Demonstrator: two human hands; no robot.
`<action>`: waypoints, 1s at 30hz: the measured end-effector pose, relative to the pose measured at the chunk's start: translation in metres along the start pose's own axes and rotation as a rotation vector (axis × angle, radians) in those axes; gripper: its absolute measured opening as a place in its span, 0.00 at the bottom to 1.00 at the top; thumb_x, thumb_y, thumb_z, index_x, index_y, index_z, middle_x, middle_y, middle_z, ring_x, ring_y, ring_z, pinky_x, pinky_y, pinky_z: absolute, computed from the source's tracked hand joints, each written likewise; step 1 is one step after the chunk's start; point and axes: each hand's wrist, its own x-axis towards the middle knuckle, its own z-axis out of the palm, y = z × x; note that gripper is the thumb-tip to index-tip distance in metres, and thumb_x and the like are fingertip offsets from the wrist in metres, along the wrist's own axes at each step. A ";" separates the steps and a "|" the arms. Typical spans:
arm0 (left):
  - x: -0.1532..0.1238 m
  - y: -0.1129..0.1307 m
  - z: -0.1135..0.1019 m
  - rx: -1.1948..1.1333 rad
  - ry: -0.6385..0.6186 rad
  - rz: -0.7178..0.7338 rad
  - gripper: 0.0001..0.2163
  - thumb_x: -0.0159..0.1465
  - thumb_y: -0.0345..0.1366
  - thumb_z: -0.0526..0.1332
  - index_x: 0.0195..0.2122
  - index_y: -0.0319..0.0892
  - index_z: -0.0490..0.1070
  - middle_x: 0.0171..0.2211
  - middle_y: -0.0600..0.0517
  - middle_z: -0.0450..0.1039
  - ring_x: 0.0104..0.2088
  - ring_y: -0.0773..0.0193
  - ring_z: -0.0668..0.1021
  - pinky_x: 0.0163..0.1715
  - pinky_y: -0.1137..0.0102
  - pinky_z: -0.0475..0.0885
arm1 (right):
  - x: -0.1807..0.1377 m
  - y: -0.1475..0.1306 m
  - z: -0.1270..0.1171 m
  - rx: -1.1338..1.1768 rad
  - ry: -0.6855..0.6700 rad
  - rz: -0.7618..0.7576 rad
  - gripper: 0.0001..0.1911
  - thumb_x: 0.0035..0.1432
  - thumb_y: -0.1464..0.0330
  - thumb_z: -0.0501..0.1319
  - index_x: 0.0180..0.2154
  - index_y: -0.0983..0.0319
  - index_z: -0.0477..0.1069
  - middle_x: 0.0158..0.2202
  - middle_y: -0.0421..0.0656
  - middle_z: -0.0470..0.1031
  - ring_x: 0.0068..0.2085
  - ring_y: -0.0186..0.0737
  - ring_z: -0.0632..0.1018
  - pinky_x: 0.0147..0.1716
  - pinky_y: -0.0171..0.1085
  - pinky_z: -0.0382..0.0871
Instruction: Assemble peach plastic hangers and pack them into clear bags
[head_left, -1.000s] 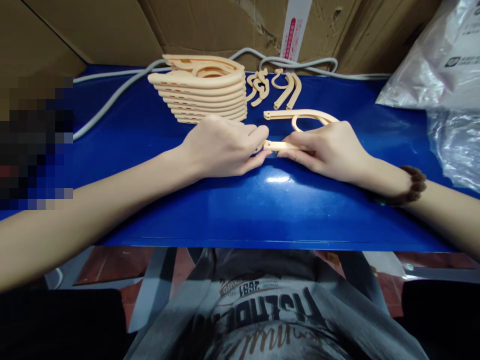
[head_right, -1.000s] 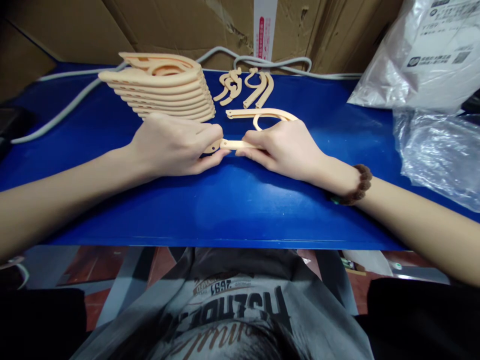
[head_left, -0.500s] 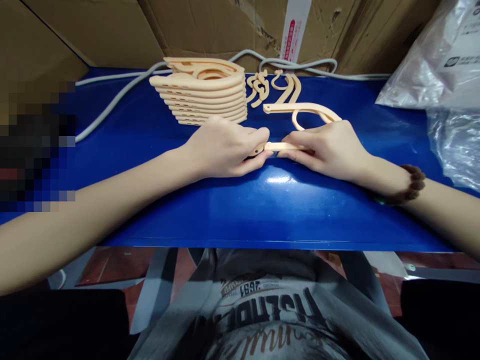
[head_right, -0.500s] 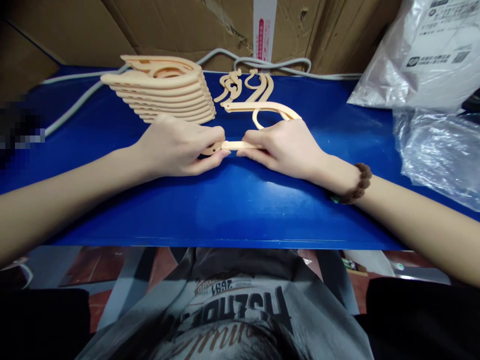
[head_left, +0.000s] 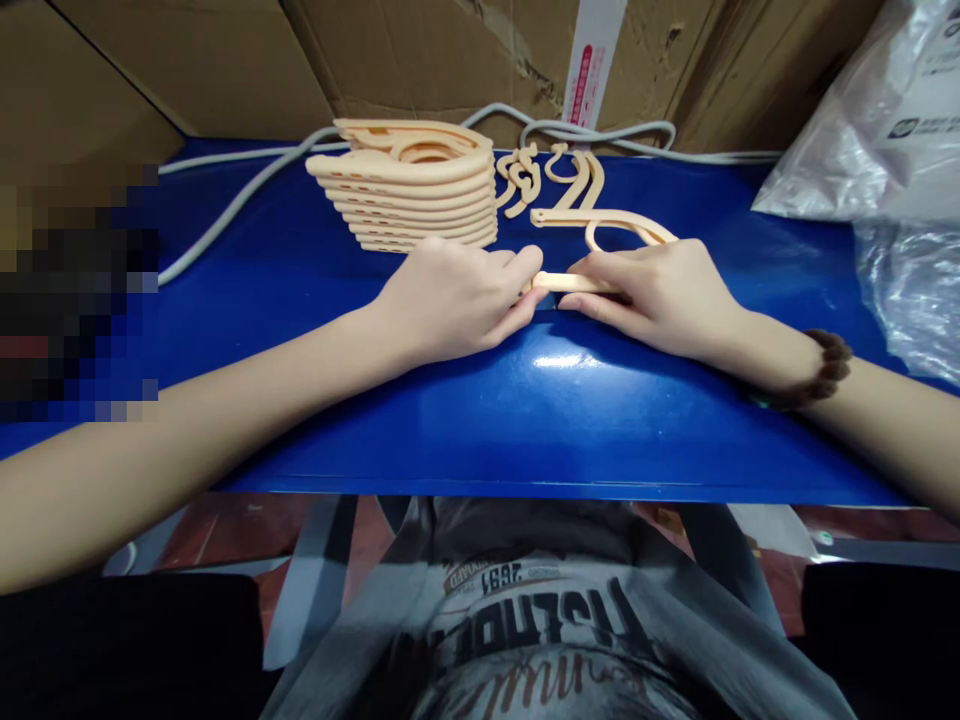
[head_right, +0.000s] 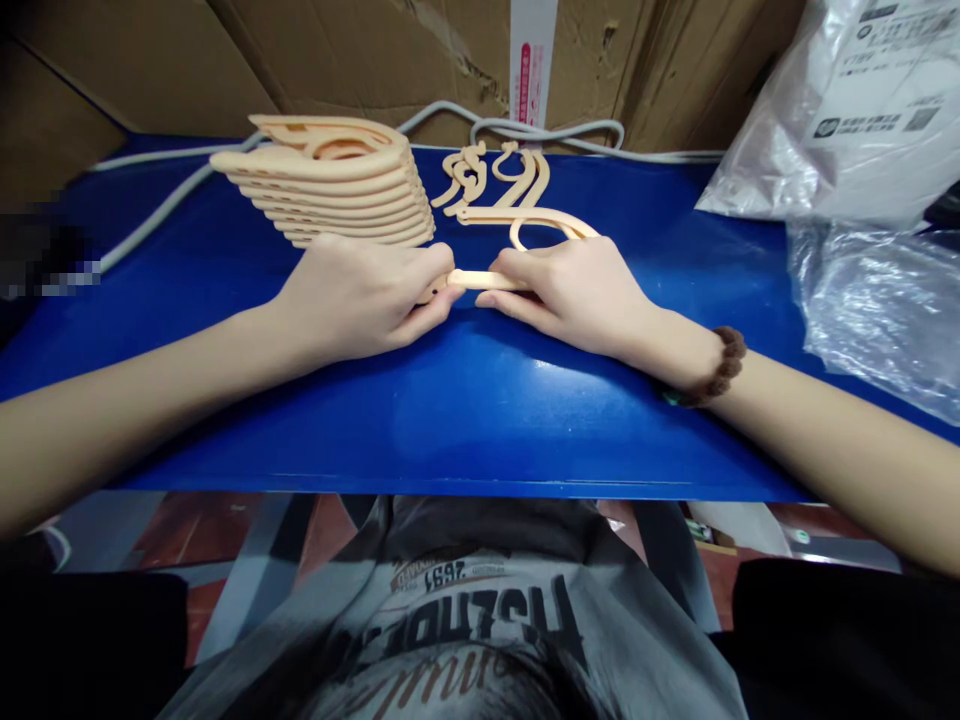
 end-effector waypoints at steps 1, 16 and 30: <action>0.000 0.000 0.000 -0.005 -0.006 -0.004 0.19 0.78 0.42 0.48 0.48 0.39 0.78 0.34 0.42 0.83 0.31 0.51 0.83 0.27 0.65 0.61 | 0.000 -0.001 0.000 -0.002 0.011 0.008 0.37 0.79 0.41 0.44 0.49 0.60 0.81 0.33 0.47 0.82 0.34 0.46 0.79 0.34 0.42 0.59; -0.002 0.000 0.006 0.032 0.027 -0.070 0.21 0.80 0.42 0.47 0.49 0.38 0.79 0.31 0.42 0.82 0.27 0.52 0.82 0.29 0.65 0.64 | 0.003 -0.003 -0.005 0.021 0.165 0.040 0.25 0.79 0.51 0.50 0.48 0.58 0.81 0.48 0.52 0.83 0.51 0.57 0.79 0.50 0.53 0.73; -0.003 0.002 0.006 -0.014 0.036 -0.052 0.21 0.80 0.44 0.47 0.48 0.39 0.78 0.31 0.43 0.82 0.27 0.55 0.81 0.30 0.65 0.65 | 0.007 0.016 0.004 0.143 0.225 0.250 0.23 0.77 0.50 0.54 0.39 0.53 0.82 0.53 0.51 0.83 0.55 0.58 0.79 0.57 0.58 0.71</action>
